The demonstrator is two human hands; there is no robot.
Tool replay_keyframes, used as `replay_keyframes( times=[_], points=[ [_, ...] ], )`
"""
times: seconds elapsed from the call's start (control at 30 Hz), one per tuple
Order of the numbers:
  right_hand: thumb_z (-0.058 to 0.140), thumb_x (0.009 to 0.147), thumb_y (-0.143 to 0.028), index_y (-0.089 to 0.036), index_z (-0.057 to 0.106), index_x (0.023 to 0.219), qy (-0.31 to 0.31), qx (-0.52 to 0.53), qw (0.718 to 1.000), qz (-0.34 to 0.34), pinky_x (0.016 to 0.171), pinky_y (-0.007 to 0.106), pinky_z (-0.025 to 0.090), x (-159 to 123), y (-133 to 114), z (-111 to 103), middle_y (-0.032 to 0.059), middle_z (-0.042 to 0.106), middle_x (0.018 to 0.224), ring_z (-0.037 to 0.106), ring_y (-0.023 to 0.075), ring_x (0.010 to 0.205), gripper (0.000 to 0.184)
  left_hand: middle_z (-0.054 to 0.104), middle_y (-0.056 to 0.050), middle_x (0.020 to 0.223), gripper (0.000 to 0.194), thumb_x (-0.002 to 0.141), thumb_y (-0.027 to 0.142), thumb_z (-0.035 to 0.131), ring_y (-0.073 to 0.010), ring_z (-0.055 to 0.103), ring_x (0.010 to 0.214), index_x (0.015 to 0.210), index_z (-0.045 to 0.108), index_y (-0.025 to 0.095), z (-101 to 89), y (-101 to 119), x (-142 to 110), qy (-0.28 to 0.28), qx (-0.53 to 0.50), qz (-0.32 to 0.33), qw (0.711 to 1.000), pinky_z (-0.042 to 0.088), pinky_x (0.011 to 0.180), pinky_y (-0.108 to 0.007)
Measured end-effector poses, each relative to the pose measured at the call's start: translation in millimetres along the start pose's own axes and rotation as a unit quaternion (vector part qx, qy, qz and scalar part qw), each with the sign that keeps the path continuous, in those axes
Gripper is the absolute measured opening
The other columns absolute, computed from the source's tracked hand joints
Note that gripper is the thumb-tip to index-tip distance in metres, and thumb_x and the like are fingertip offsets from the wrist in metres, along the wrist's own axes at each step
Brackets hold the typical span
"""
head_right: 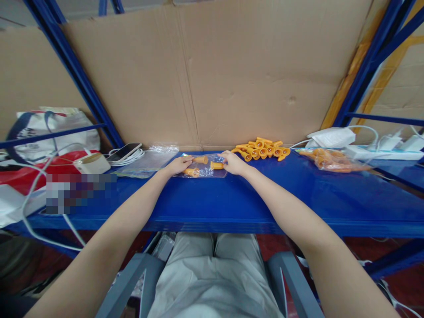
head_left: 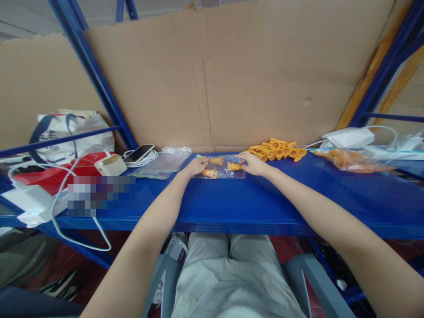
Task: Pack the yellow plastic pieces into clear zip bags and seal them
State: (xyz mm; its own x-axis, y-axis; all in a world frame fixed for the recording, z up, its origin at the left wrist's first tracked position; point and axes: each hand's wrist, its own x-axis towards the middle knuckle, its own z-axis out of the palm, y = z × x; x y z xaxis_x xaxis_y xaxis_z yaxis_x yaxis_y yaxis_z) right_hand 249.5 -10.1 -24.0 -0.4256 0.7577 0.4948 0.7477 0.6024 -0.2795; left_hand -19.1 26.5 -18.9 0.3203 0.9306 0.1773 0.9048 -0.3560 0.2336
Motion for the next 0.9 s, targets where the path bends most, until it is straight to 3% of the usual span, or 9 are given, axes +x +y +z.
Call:
replay_keyframes(
  times=[0.13, 0.27, 0.37, 0.63, 0.73, 0.9],
  points=[
    [0.05, 0.078, -0.005, -0.013, 0.071, 0.112, 0.019, -0.092, 0.994, 0.058, 0.088, 0.03, 0.051, -1.8, -11.2, -24.4, 0.0121, 0.071, 0.11, 0.068, 0.0194, 0.094, 0.041, 0.053, -0.001, 0.144, 0.049, 0.093, 0.029, 0.038, -0.0169, 0.044, 0.139, 0.136, 0.059, 0.019, 0.1, -0.2, -0.1, 0.004, -0.001, 0.001, 1.0, 0.026, 0.118, -0.026],
    [0.052, 0.082, -0.014, -0.015, 0.077, 0.094, -0.086, -0.174, 0.973, 0.122, 0.08, 0.028, 0.05, -4.0, -10.8, -47.6, 0.0089, 0.076, 0.093, 0.069, 0.021, 0.087, 0.028, 0.054, -0.003, 0.144, 0.049, 0.093, 0.029, 0.039, -0.0188, 0.044, 0.139, 0.135, 0.06, 0.016, 0.2, 0.9, -1.8, 0.005, -0.018, -0.003, 1.0, 0.026, 0.118, -0.027],
    [0.058, 0.078, -0.013, -0.015, 0.078, 0.092, -0.159, -0.177, 0.964, 0.116, 0.078, 0.025, 0.05, -4.9, -4.8, -50.0, 0.0072, 0.076, 0.093, 0.07, 0.0195, 0.086, 0.025, 0.054, -0.002, 0.144, 0.048, 0.092, 0.03, 0.04, -0.0189, 0.045, 0.139, 0.134, 0.061, 0.018, 0.9, 0.5, -2.1, 0.011, -0.021, -0.006, 1.0, 0.028, 0.117, -0.027],
    [0.058, 0.075, -0.009, -0.012, 0.078, 0.086, -0.215, -0.132, 0.96, 0.121, 0.065, 0.022, 0.048, -8.9, -16.4, -45.5, 0.0046, 0.073, 0.07, 0.068, 0.0165, 0.069, 0.022, 0.056, -0.002, 0.142, 0.048, 0.092, 0.03, 0.04, -0.0193, 0.047, 0.138, 0.132, 0.063, 0.017, -0.4, 0.5, -1.6, 0.007, -0.023, -0.006, 1.0, 0.029, 0.116, -0.025],
    [0.057, 0.075, -0.01, -0.011, 0.077, 0.09, -0.204, -0.145, 0.961, 0.12, 0.065, 0.022, 0.047, -7.7, -18.9, -47.9, 0.0044, 0.074, 0.072, 0.068, 0.0165, 0.071, 0.025, 0.056, -0.002, 0.143, 0.049, 0.092, 0.029, 0.04, -0.0189, 0.046, 0.138, 0.133, 0.062, 0.018, -0.3, 0.7, -1.2, 0.005, -0.023, -0.002, 1.0, 0.029, 0.117, -0.026],
    [0.06, 0.076, -0.02, -0.014, 0.076, 0.098, -0.13, -0.213, 0.959, 0.135, 0.071, 0.024, 0.048, -5.3, -21.5, -48.6, 0.0075, 0.076, 0.088, 0.07, 0.0205, 0.083, 0.029, 0.054, -0.004, 0.146, 0.052, 0.092, 0.027, 0.038, -0.0185, 0.047, 0.137, 0.139, 0.056, 0.015, 2.6, 1.6, 1.6, 0.018, -0.019, 0.017, 1.0, 0.028, 0.117, -0.027]
  ],
)
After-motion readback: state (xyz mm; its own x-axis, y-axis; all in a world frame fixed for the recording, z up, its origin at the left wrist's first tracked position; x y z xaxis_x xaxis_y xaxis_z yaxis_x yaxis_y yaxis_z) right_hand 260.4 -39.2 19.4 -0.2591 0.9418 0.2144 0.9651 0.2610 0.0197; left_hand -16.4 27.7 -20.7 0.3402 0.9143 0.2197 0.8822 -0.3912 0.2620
